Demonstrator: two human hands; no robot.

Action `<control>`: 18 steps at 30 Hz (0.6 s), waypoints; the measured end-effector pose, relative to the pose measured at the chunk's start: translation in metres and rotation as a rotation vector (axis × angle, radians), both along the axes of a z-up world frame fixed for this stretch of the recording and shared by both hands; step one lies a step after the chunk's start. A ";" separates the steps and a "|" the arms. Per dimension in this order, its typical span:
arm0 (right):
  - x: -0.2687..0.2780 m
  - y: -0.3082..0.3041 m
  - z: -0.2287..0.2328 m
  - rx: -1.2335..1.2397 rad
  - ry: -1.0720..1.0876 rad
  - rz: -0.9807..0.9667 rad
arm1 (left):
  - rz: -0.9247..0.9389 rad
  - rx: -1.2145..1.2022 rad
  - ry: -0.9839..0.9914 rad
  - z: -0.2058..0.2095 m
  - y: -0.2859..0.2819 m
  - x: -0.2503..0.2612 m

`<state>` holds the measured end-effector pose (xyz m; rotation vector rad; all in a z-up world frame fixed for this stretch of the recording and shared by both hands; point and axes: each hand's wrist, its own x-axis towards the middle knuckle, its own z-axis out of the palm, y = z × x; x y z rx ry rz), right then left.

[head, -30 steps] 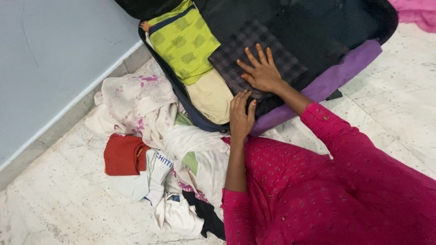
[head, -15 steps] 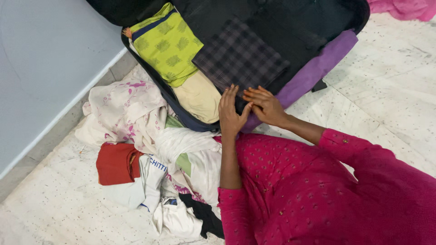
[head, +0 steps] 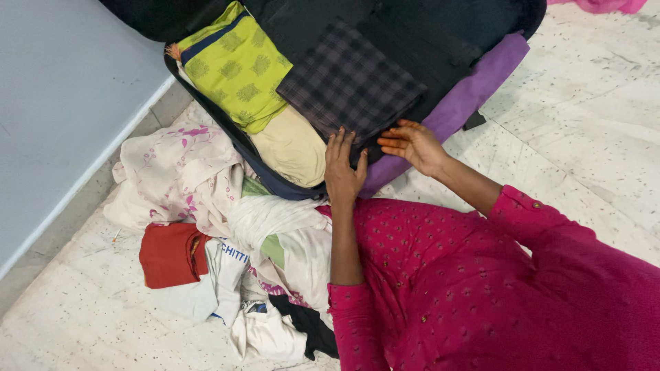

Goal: The person picks up clothing items from a pile on the floor, folds them by hand, and places them into an open suitcase.

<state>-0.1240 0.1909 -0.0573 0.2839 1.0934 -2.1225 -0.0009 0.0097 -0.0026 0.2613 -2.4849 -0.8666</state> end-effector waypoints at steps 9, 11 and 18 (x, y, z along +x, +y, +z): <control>0.001 -0.020 -0.011 -0.088 0.190 0.049 | 0.085 0.233 0.076 0.004 -0.005 -0.001; 0.005 -0.028 -0.009 -0.311 0.065 0.064 | 0.078 0.224 0.081 0.005 -0.004 0.001; -0.023 -0.061 0.009 -0.405 -0.068 0.107 | 0.073 0.223 0.115 0.003 -0.005 0.002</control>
